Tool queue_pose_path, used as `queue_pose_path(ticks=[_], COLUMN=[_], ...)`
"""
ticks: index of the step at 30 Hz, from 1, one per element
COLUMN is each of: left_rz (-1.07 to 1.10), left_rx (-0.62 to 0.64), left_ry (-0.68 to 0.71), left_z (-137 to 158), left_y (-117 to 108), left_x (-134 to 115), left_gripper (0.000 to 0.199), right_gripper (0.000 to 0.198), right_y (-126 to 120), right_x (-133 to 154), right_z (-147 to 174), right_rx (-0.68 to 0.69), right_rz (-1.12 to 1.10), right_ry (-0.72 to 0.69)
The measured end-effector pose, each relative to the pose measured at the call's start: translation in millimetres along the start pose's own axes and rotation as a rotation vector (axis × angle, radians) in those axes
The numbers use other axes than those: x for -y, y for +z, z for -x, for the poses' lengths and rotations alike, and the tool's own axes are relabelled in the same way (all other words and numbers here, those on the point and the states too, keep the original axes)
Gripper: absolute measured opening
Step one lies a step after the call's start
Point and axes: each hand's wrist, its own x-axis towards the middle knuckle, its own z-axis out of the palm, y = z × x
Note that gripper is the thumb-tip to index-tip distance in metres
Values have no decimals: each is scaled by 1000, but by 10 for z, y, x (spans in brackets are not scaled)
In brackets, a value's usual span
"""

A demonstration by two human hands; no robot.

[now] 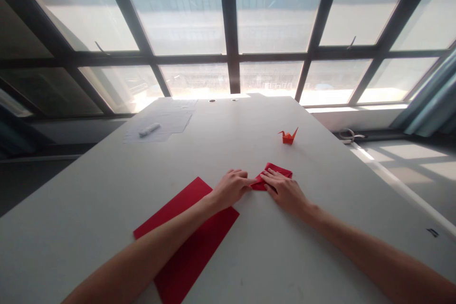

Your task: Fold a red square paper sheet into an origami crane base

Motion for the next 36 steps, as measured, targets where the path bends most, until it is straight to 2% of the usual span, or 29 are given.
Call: queue_pose_path(ticks=[4, 6, 9, 12, 16, 19, 24, 27, 31, 36], left_rz=[-126, -145, -134, -132, -123, -141, -153, -41, 158, 261], left_rx=[-7, -17, 105, 221, 328, 341, 45, -74, -40, -7], left_ry=[33, 53, 92, 47, -62, -122, -151, -103, 61, 22], left_z=[17, 14, 22, 72, 176, 192, 47, -39, -84, -94], left_y=[-23, 27, 128, 155, 79, 59, 126, 147, 159, 196], left_x=[-159, -237, -285, -260, -242, -272, -253, -188, -142, -132], left_gripper=[29, 45, 74, 80, 87, 81, 36, 30, 35, 34], right_gripper=[35, 35, 37, 37, 37, 39, 39, 41, 35, 23], right_y=[-11, -11, -7, -6, -3, 12, 36, 33, 7, -46], right_x=[28, 37, 38, 28, 8, -15, -46, -34, -9, -51], right_z=[-23, -33, -37, -26, -2, 13, 27, 27, 19, -31], right_rx=[25, 29, 32, 26, 17, 3, -23, -31, -42, -71], right_rz=[44, 62, 77, 81, 43, 2, -40, -48, -84, -104], right_ry=[-25, -34, -33, -11, 0, 5, 30, 61, 61, 78])
